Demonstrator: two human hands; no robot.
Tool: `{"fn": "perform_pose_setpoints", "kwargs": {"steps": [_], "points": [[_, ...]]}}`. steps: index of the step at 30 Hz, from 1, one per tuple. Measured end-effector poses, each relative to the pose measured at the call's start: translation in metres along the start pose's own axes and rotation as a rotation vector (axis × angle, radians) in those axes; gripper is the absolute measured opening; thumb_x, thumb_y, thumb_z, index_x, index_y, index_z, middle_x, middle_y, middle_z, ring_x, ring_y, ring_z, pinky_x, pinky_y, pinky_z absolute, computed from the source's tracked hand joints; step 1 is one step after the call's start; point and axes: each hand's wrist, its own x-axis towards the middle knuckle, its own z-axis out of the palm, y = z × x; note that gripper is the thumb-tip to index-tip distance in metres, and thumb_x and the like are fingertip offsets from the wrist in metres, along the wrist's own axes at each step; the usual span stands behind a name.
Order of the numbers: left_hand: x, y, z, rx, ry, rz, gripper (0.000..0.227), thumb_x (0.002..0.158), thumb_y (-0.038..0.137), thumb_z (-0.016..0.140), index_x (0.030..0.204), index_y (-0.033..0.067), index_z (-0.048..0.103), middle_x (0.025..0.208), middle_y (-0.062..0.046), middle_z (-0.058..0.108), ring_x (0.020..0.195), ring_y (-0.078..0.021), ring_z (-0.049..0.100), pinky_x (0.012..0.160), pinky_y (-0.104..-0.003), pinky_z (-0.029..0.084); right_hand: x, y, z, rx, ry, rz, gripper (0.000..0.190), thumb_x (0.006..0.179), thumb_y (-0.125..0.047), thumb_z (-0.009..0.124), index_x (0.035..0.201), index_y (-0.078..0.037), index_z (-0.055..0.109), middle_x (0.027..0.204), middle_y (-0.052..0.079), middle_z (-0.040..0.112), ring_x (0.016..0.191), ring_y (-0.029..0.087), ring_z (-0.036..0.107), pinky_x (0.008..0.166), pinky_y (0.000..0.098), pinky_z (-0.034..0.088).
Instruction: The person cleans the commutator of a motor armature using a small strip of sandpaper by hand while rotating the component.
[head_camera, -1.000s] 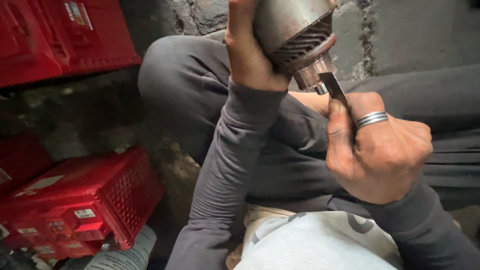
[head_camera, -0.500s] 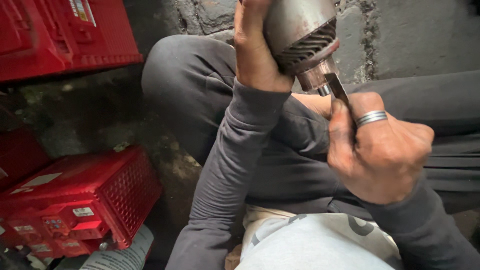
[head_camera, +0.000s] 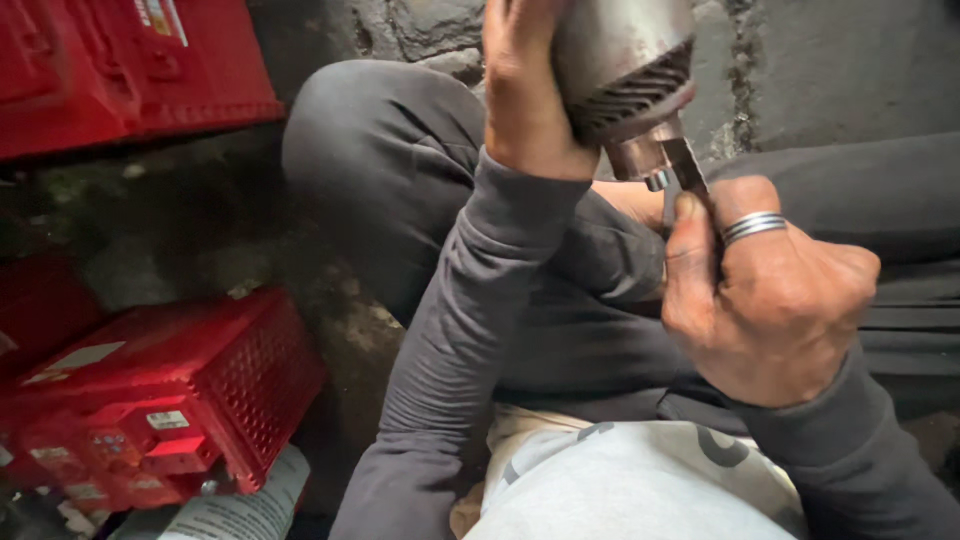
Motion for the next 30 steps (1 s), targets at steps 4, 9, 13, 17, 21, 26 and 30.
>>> {"fn": "perform_pose_setpoints", "kwargs": {"steps": [4,9,13,17,21,26,30], "points": [[0.007,0.008,0.000,-0.397,-0.030,-0.220,0.052,0.089,-0.001,0.084,0.132,0.0108,0.057,0.123,-0.007,0.054,0.105,-0.0219,0.075,0.080,-0.036,0.071,0.003,0.002,-0.002,-0.055,-0.015,-0.039,0.012,0.099,0.006,0.072,0.093,0.003,0.061,0.073,0.013,0.059,0.057,0.027,0.059,0.053,0.0383,0.044],[0.003,0.009,-0.002,0.076,0.024,0.034,0.079,0.073,0.019,0.103,0.132,0.0130,0.051,0.122,-0.001,0.055,0.108,-0.0190,0.066,0.089,-0.031,0.066,0.007,0.004,0.000,0.012,-0.017,-0.044,0.012,0.101,0.006,0.071,0.094,0.004,0.062,0.078,0.014,0.059,0.059,0.026,0.060,0.050,0.0360,0.044],[0.000,-0.002,-0.003,-0.142,0.022,-0.042,0.075,0.075,0.016,0.100,0.132,0.0137,0.052,0.123,0.000,0.054,0.107,-0.0175,0.067,0.088,-0.027,0.067,0.009,0.001,0.001,0.036,-0.022,0.004,0.011,0.097,0.006,0.073,0.091,0.007,0.064,0.065,0.011,0.055,0.051,0.025,0.058,0.049,0.0384,0.043],[-0.005,-0.011,-0.001,0.008,0.013,0.003,0.075,0.079,-0.001,0.093,0.139,0.0143,0.051,0.129,-0.001,0.054,0.110,-0.0179,0.062,0.094,-0.029,0.057,0.005,0.001,-0.004,-0.138,-0.049,-0.146,0.010,0.096,0.009,0.070,0.091,0.006,0.062,0.078,0.016,0.066,0.055,0.025,0.061,0.048,0.0370,0.042],[0.000,-0.005,-0.002,-0.056,-0.011,0.042,0.078,0.076,0.008,0.100,0.136,0.0125,0.050,0.125,-0.001,0.055,0.109,-0.0146,0.066,0.091,-0.027,0.063,0.006,0.002,0.001,0.006,-0.003,0.008,0.016,0.096,0.005,0.072,0.086,0.004,0.060,0.057,0.010,0.052,0.046,0.023,0.055,0.044,0.0365,0.040],[0.007,0.005,-0.010,-0.138,-0.025,0.015,0.071,0.084,0.002,0.097,0.137,0.0091,0.049,0.120,-0.002,0.060,0.104,-0.0140,0.072,0.086,-0.025,0.070,0.012,0.002,0.006,0.060,-0.013,0.038,0.013,0.096,0.005,0.072,0.089,0.006,0.061,0.056,0.011,0.052,0.044,0.023,0.054,0.042,0.0364,0.039],[0.015,0.002,-0.005,-0.800,-0.010,-0.468,0.052,0.090,0.021,0.083,0.123,-0.0033,0.051,0.107,-0.017,0.065,0.090,-0.0284,0.075,0.075,-0.040,0.070,0.012,0.004,0.009,0.023,0.010,0.016,0.019,0.100,0.002,0.074,0.087,0.003,0.059,0.056,0.012,0.049,0.046,0.025,0.053,0.047,0.0391,0.039]]}}
